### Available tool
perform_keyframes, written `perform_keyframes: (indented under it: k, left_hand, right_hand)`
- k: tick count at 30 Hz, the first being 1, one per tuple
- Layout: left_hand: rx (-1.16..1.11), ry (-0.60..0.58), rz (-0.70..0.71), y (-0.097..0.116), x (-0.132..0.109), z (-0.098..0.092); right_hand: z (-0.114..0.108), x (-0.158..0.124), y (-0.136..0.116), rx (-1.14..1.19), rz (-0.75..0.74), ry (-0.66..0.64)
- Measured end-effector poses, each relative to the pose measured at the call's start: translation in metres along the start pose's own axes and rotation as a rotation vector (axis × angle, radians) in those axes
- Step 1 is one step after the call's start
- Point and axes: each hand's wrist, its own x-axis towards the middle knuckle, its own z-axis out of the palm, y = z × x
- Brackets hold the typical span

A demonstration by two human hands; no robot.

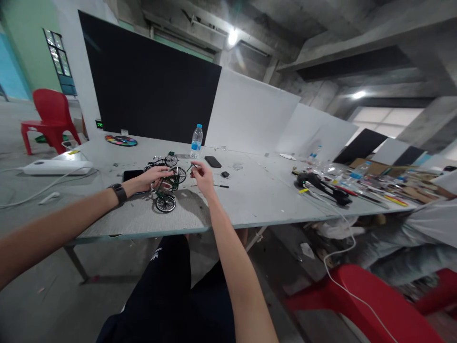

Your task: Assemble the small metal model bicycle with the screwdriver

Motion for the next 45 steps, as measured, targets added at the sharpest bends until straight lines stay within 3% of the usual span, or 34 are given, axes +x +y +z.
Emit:
perform_keyframes:
  k: [8,16,28,37,45]
  left_hand:
    - [-0.031,-0.044,0.027,0.001,0.000,-0.001]
    - [-0.020,-0.063,0.044,0.003,-0.005,0.003]
    - [-0.040,-0.045,0.006,0.009,-0.011,0.011]
    - [-0.019,-0.031,-0.010,0.008,-0.009,0.008]
    - [-0.022,-0.087,-0.044,0.005,-0.009,0.006]
  right_hand:
    - [0.003,-0.004,0.003,-0.038,-0.050,-0.055]
    - [0.000,-0.006,0.001,-0.194,-0.215,-0.123]
    - [0.003,-0.007,0.000,-0.194,-0.237,-0.050]
    - [0.001,-0.009,-0.001,-0.164,-0.204,-0.098]
    - [0.002,-0.011,-0.004,-0.154,-0.200,-0.099]
